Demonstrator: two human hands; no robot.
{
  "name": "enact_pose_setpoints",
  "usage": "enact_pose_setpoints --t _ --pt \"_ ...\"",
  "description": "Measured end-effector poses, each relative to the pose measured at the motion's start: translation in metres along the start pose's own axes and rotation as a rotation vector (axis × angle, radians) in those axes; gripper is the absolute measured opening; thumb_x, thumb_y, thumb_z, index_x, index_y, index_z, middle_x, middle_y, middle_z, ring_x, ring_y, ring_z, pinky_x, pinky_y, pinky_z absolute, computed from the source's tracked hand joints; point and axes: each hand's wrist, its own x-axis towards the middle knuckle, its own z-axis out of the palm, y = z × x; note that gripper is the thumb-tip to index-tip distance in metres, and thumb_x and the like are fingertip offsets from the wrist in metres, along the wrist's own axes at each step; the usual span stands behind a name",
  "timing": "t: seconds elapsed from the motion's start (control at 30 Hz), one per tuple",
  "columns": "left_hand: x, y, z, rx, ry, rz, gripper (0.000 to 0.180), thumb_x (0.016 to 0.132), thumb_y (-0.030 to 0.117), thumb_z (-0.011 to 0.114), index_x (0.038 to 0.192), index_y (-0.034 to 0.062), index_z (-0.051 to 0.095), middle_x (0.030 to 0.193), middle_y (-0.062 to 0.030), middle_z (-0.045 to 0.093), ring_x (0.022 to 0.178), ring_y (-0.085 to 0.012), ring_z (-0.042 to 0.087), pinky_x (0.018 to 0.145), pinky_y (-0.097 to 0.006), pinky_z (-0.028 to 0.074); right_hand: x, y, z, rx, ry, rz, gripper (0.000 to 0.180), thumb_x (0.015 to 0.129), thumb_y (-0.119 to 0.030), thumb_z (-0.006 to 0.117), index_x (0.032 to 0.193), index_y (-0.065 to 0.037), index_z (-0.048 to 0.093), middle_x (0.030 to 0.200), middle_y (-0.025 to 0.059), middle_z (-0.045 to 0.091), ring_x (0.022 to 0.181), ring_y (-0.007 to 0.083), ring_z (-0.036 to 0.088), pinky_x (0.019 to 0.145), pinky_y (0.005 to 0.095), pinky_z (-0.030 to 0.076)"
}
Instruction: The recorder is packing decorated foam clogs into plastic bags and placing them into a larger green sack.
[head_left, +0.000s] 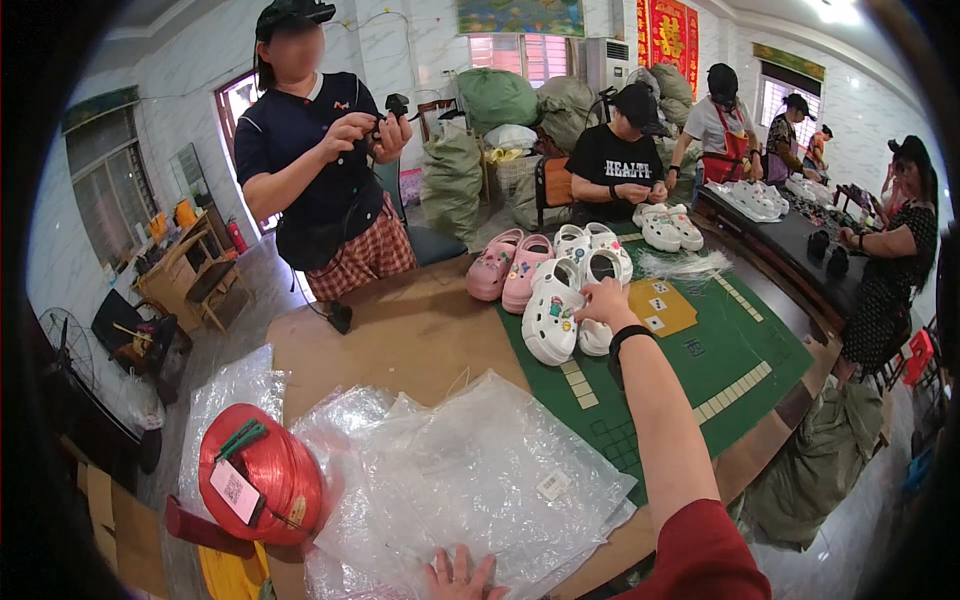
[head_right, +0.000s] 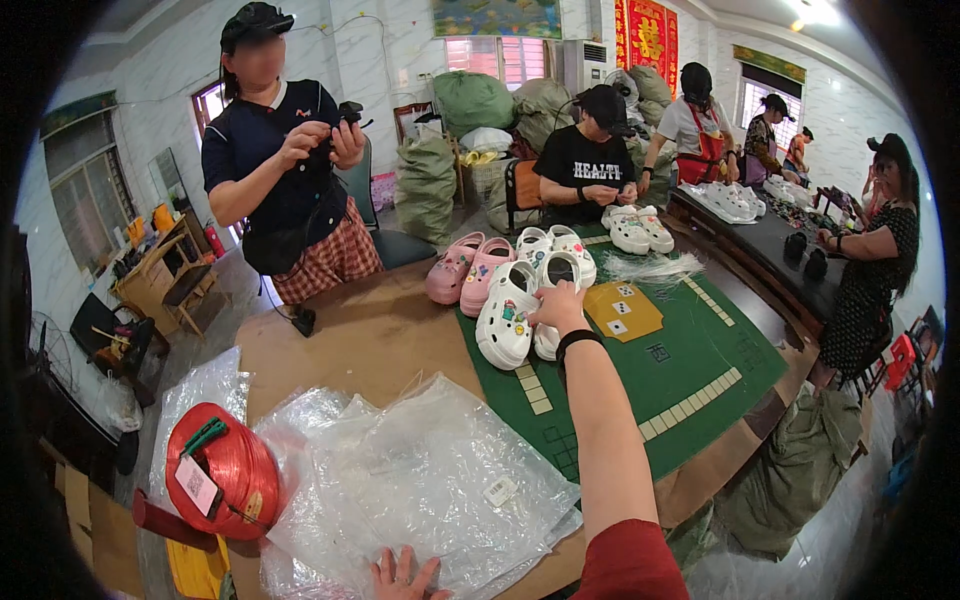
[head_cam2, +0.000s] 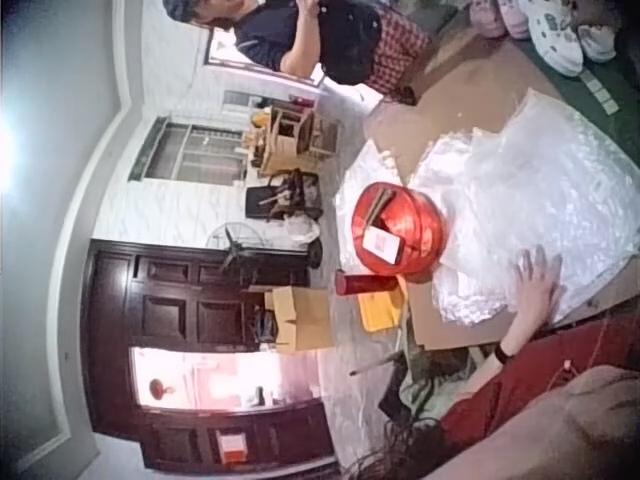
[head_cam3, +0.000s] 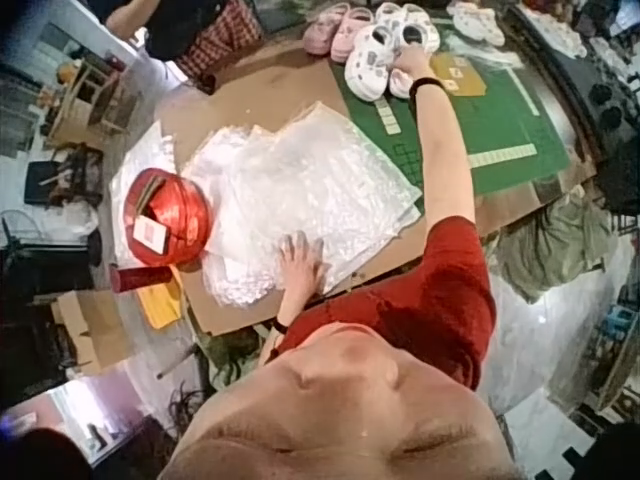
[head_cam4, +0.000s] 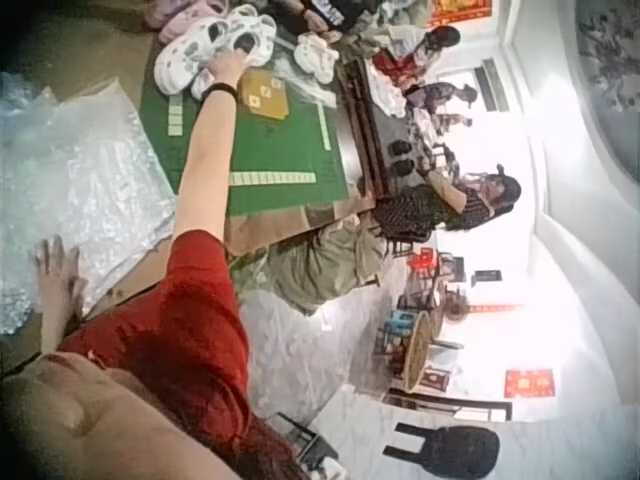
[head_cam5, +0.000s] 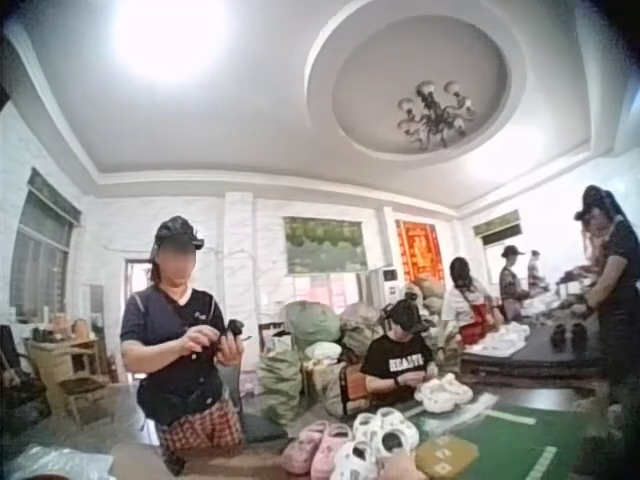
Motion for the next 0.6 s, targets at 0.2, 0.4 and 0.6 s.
enact_pose_setpoints --t 0.2,0.4,0.6 --pt "0.001 -0.002 -0.001 -0.009 -0.008 -0.005 0.063 0.082 0.042 0.066 0.138 0.0177 0.051 0.146 -0.0234 0.038 0.134 -0.052 0.029 0.107 -0.069 0.019 -0.014 -0.016 -0.003 -0.073 0.134 -0.082 0.054 0.067 -0.054 0.077 0.109 -0.021 0.068 0.103 0.0086 0.069 0.106 0.0304 0.06 0.097 0.055 0.036" --pt "0.001 -0.002 0.001 -0.043 0.119 0.039 0.054 0.081 0.044 0.068 0.131 0.0244 0.057 0.145 -0.0208 0.039 0.131 -0.0526 0.032 0.102 -0.072 0.024 -0.063 0.029 -0.012 0.286 0.208 0.196 0.048 0.071 -0.051 0.073 0.099 -0.012 0.073 0.094 0.0131 0.072 0.091 0.0298 0.069 0.079 0.0471 0.051" --pt "-0.002 -0.018 -0.001 -0.067 0.184 0.066 0.035 0.08 0.017 0.065 0.114 0.0191 0.068 0.145 -0.0203 0.04 0.132 -0.0497 0.033 0.106 -0.066 0.027 -0.146 0.085 -0.024 1.074 -0.038 0.451 0.036 0.078 -0.022 0.079 0.096 0.007 0.069 0.085 0.0111 0.07 0.067 0.0189 0.067 0.054 0.0364 0.052"
